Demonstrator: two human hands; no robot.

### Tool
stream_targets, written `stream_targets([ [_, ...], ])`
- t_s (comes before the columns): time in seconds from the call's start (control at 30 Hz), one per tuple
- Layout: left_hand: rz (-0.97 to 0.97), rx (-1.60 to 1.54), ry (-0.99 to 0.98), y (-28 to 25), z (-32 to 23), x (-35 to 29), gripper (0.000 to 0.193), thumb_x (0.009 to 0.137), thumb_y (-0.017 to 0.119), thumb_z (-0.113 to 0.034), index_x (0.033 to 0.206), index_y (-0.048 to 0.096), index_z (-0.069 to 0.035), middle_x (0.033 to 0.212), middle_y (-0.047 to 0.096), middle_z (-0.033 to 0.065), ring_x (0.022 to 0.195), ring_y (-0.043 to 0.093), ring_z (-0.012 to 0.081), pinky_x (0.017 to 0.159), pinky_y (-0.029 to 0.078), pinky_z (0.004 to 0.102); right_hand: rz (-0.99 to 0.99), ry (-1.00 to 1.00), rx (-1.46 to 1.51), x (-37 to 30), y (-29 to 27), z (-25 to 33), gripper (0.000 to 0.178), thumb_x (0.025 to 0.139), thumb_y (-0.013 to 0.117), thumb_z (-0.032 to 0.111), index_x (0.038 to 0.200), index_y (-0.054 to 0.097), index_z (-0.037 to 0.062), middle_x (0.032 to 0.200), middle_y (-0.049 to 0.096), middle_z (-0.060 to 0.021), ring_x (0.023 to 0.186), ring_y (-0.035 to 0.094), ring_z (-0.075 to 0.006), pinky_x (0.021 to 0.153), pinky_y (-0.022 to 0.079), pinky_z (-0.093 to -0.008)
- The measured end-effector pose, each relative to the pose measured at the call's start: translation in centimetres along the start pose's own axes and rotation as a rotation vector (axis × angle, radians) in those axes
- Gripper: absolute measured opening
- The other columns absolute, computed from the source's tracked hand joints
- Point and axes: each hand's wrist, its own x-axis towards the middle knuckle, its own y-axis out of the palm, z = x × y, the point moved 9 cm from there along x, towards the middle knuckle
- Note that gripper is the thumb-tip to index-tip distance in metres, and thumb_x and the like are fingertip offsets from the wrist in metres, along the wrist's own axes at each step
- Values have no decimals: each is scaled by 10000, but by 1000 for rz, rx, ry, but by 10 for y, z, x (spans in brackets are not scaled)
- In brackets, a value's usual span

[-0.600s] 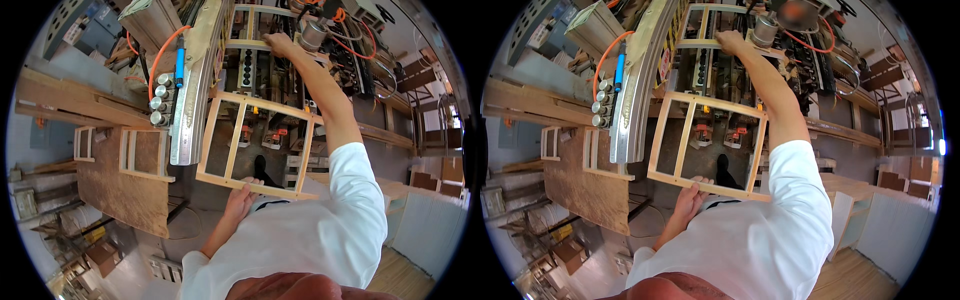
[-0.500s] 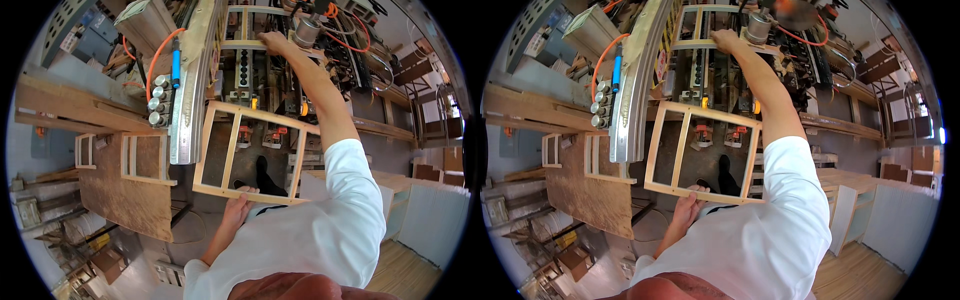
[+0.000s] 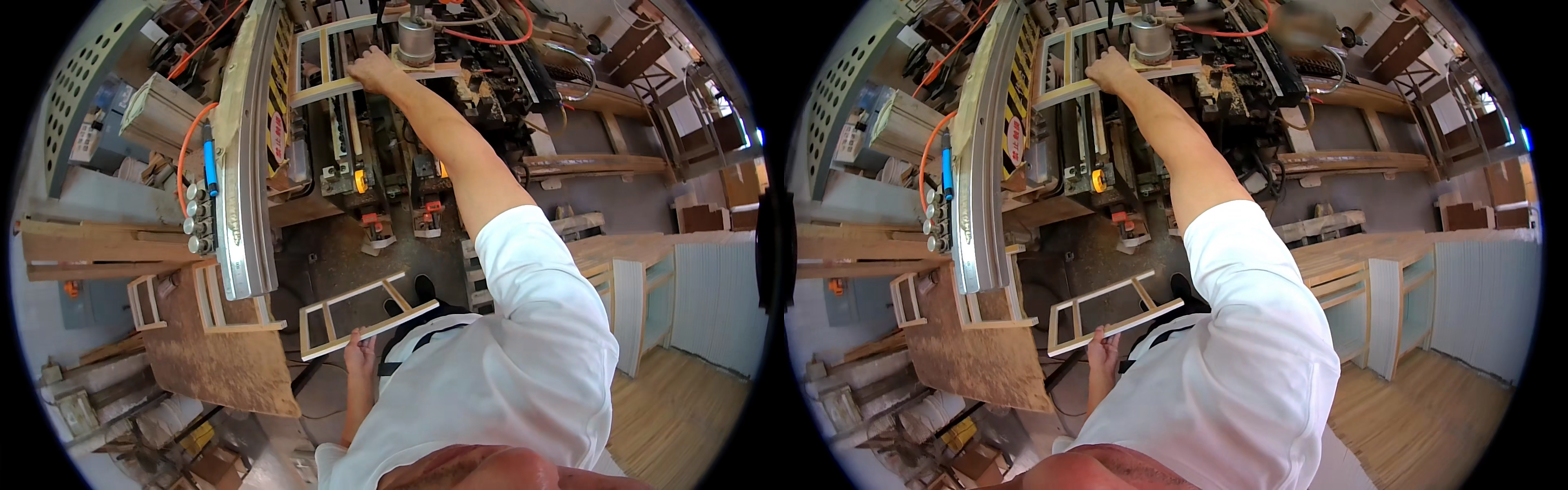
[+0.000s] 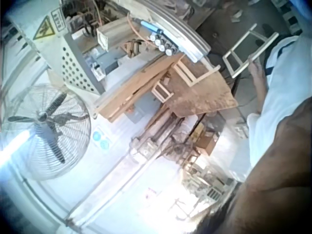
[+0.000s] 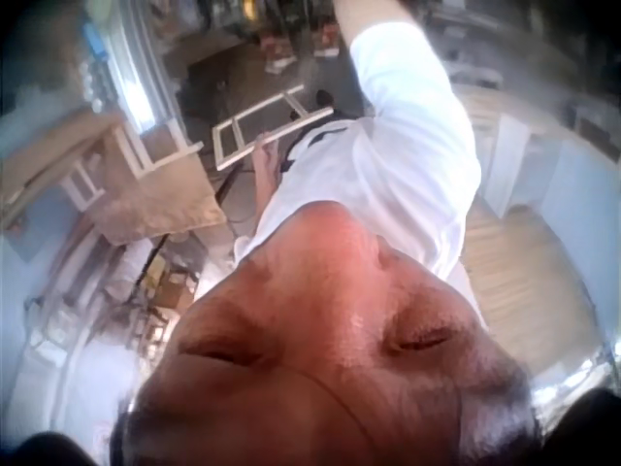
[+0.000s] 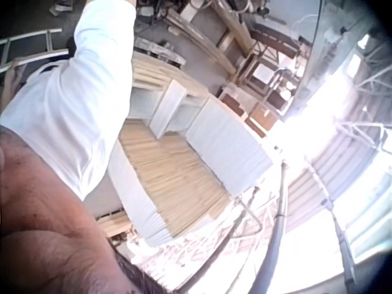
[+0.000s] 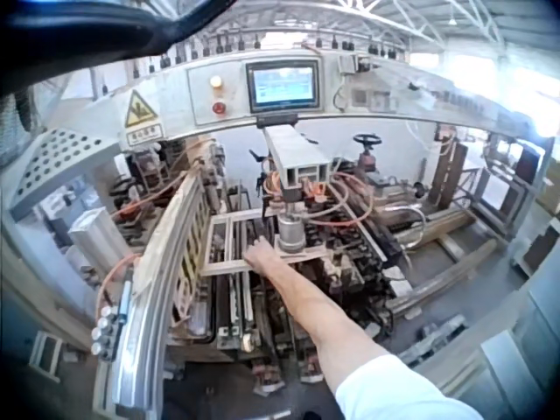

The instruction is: The person repeatedly picks up rectangular wooden frames from a nearby stack and places them onto a jig on a workbench. They align the frames with the jig's guides and press down to secure them, then remove the frames and place them on a growing pile. The process is repeated continuously throughout the video.

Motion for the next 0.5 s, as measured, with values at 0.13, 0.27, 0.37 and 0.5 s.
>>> stream_targets([
  [0.13, -98, -29, 47, -21, 8, 5, 318, 962, 546, -171, 1202, 490, 29, 1223, 549, 160, 1118, 561, 279, 1004, 457, 472, 12, -4, -13, 8, 6, -2, 176, 821, 576, 154, 962, 682, 153, 1025, 686, -73, 1037, 599, -268, 901, 383, -439],
  [0.27, -144, -97, 91, -12, 9, -9, 296, 958, 555, -168, 1179, 498, 21, 1191, 557, 152, 1089, 570, 265, 989, 465, 461, -15, -39, 32, 4, 1, -3, 174, 829, 560, 157, 959, 676, 150, 1015, 683, -80, 1024, 603, -270, 880, 384, -445],
  [0.37, -109, -142, 109, -1, 13, -13, 227, 952, 565, -160, 1109, 533, 1, 1093, 589, 126, 1039, 591, 258, 975, 473, 460, 0, -62, 4, 2, -1, -3, 176, 828, 569, 123, 975, 662, 144, 1000, 680, -79, 1017, 600, -284, 878, 384, -447],
  [0.5, -87, -144, 113, 1, 19, -14, 189, 946, 577, -159, 1070, 560, -18, 1007, 611, 98, 977, 612, 238, 957, 483, 452, 130, 13, 109, 6, 5, -3, 201, 797, 615, 42, 978, 656, 120, 963, 676, -109, 966, 624, -301, 872, 383, -450],
])
